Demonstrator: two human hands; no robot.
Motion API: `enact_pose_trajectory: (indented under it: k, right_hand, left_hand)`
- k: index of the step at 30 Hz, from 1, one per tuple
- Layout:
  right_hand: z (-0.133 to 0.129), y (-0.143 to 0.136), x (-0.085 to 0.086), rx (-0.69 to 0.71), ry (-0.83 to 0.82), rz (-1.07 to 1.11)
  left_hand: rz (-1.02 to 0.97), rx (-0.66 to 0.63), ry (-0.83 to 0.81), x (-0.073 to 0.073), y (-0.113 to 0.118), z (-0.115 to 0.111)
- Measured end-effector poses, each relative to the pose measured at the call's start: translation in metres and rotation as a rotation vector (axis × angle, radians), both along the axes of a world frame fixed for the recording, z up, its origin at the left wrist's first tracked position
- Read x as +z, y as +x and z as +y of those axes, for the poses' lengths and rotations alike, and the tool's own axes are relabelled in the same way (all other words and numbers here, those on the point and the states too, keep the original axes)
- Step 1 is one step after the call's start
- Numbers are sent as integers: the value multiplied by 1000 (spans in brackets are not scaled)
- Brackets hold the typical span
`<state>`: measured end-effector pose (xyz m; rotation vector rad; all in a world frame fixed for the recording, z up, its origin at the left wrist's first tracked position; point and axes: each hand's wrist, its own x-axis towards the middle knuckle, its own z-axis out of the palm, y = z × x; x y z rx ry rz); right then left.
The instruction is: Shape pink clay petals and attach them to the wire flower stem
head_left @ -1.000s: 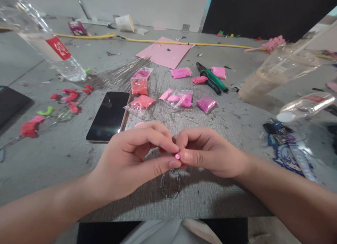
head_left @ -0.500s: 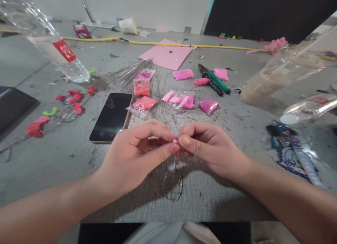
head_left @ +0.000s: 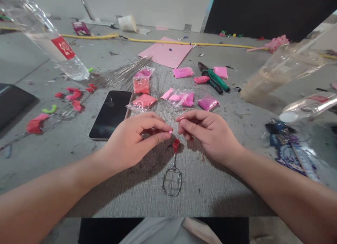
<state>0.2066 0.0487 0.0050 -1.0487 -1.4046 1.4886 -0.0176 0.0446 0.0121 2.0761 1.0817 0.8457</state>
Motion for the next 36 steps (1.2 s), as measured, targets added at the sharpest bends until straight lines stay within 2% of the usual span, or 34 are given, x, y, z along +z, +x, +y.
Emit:
enact_pose_trajectory:
  k: [5, 12, 29, 36]
  right_hand:
    - [6, 2, -5, 13, 34, -142]
    - [8, 4, -13, 80, 152, -249]
    - [10, 5, -8, 35, 267, -339]
    - [9, 6, -9, -17, 176, -340]
  left_hand:
    - [299, -151, 198, -10, -6, 13]
    - [519, -202, 315, -16, -10, 14]
    - [520, -202, 254, -11, -17, 20]
    - [534, -185, 308, -7, -26, 25]
